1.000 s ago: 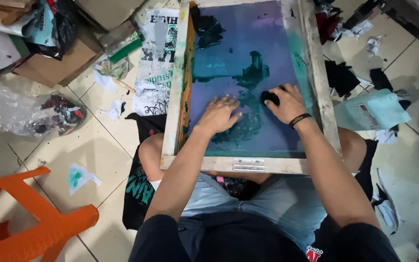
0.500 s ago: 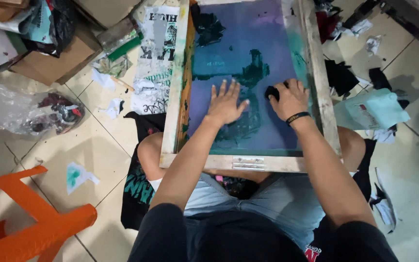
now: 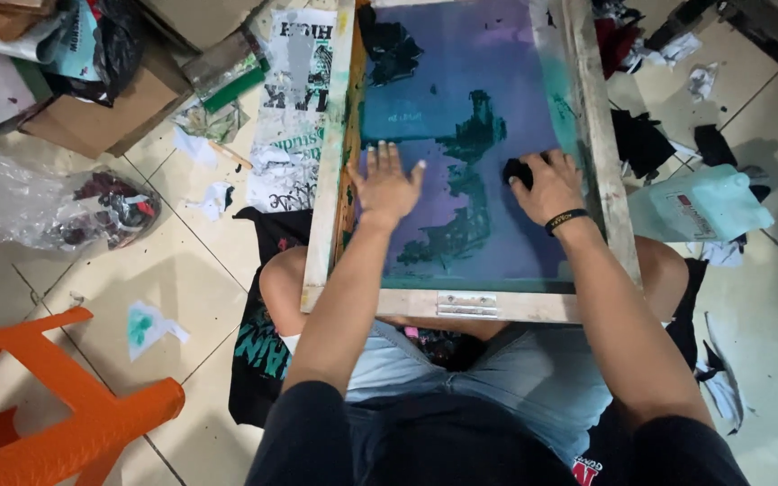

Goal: Cleaning a screen printing frame by wiping the mesh with a cloth and cleaning solution to remove ink residue.

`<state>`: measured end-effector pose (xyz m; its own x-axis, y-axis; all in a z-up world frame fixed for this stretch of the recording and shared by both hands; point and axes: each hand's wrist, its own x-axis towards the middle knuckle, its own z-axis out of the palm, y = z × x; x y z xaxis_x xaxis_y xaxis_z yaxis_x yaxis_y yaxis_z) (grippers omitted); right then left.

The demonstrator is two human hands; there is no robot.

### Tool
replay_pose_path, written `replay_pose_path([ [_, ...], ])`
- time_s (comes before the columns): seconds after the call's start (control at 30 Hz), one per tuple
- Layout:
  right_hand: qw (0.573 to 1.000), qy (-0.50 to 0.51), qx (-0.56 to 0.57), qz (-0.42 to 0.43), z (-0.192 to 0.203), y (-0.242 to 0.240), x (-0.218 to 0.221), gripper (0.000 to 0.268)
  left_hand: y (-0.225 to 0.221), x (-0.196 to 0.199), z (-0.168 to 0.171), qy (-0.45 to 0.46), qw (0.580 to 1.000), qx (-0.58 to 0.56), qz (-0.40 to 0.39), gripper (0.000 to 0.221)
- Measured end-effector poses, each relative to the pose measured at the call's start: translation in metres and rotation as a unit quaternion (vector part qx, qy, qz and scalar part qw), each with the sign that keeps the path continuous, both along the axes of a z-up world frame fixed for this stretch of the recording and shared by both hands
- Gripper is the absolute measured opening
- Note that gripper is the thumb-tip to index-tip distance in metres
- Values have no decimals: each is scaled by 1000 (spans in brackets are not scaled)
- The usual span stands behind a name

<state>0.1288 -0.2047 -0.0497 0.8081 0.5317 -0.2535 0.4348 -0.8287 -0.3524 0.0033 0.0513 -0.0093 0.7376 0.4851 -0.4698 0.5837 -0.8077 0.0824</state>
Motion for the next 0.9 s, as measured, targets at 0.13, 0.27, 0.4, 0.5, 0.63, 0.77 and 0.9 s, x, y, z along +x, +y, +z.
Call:
replay_pose_path([
  [0.13,1000,13,6,-9,14,7,-4,46,-20,-13,28,-32,997,-12,-71,84],
  [0.27,999,33,8,7,16,8,-2,48,-71,-12,33,-109,944,-88,-300,75],
  [0.4,998,63,4,10,33,4,-4,48,-91,-18,5,-113,875,-216,-418,80],
  [0.5,998,56,12,11,30,-3,-1,50,-78,-14,24,-88,900,-189,-383,72],
  [0.63,998,54,15,11,31,-2,1,50,-40,-7,37,-38,962,-79,-260,64],
  [0.77,998,61,3,11,26,-5,3,52,7,-7,-8,-63,996,-7,-63,69],
  [0.9,997,81,12,3,37,-1,1,52,-7,-13,-5,-54,997,-2,-52,75],
])
